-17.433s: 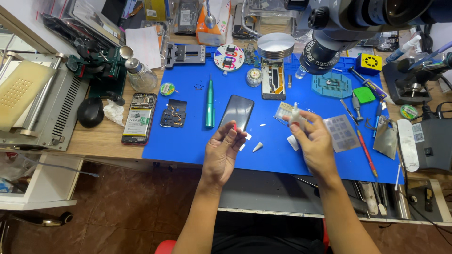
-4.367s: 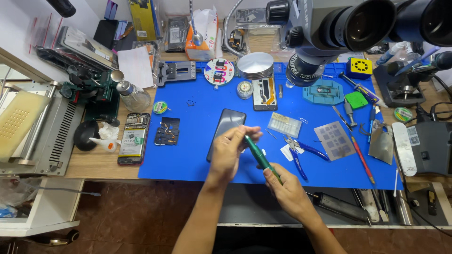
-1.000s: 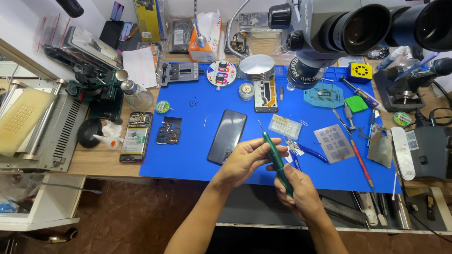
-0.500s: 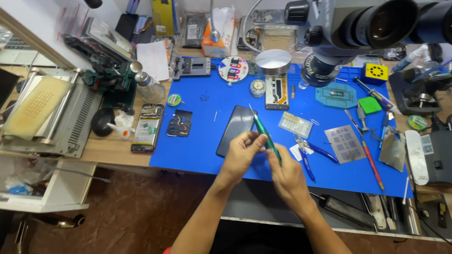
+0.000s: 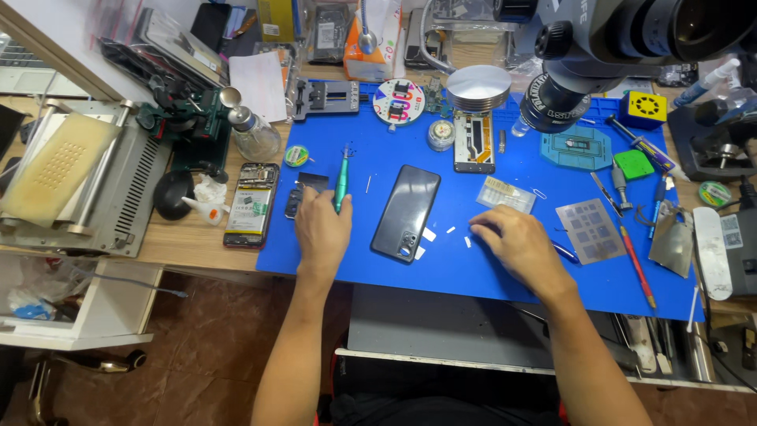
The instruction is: The person applies glue to a small component and places it on a smartphone back cover. They then use a precision screwdriver to work on the cover and a soldering iron to heat a metal plate on the workbench.
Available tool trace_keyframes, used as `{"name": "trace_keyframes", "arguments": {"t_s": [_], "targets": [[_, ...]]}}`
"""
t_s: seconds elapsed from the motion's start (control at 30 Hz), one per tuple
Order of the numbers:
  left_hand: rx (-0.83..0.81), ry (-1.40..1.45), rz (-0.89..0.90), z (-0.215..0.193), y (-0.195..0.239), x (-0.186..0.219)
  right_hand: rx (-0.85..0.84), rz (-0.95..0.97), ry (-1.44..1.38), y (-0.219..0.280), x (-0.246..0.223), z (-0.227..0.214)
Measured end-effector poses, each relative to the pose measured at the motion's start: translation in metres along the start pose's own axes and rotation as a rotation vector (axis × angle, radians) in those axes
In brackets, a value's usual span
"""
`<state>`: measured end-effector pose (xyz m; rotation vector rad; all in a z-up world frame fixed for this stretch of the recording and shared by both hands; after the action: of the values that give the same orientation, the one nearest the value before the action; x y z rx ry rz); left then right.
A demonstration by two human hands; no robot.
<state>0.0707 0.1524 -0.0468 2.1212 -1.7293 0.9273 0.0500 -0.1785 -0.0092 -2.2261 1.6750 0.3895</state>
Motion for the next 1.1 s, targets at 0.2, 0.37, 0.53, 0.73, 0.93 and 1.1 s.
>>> {"name": "trace_keyframes", "arguments": {"t_s": [0.2, 0.37, 0.53, 0.73, 0.93, 1.1], "targets": [[0.058, -0.025, 0.057, 0.017, 0.004, 0.01, 0.113, -0.204, 0.068, -0.002, -0.009, 0.022], [0.061, -0.023, 0.06, 0.015, 0.005, 0.011, 0.146, -0.338, 0.262, -0.013, 0.004, 0.039], [0.073, -0.021, 0.057, 0.011, 0.007, 0.012, 0.093, -0.416, 0.421, -0.027, 0.007, 0.048], [0.067, -0.016, 0.055, 0.006, 0.012, 0.017, 0.118, -0.472, 0.449, -0.036, 0.012, 0.064], [0.08, 0.023, 0.058, -0.008, 0.02, 0.029, 0.171, -0.46, 0.422, -0.03, 0.01, 0.06], [-0.028, 0.685, 0.151, -0.021, 0.042, 0.08, 0.088, 0.125, -0.555, -0.004, -0.006, 0.035]]}}
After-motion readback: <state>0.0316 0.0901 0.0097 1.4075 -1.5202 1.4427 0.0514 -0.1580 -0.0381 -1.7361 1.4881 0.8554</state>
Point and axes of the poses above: each hand's wrist, its own y-axis away from the middle knuckle, its own z-axis out of the palm, x = y × z, the point moved 2 cm from there along -y, towards the middle knuckle, and after that the axes turned 8 degrees about y, right-handed, at the moved point
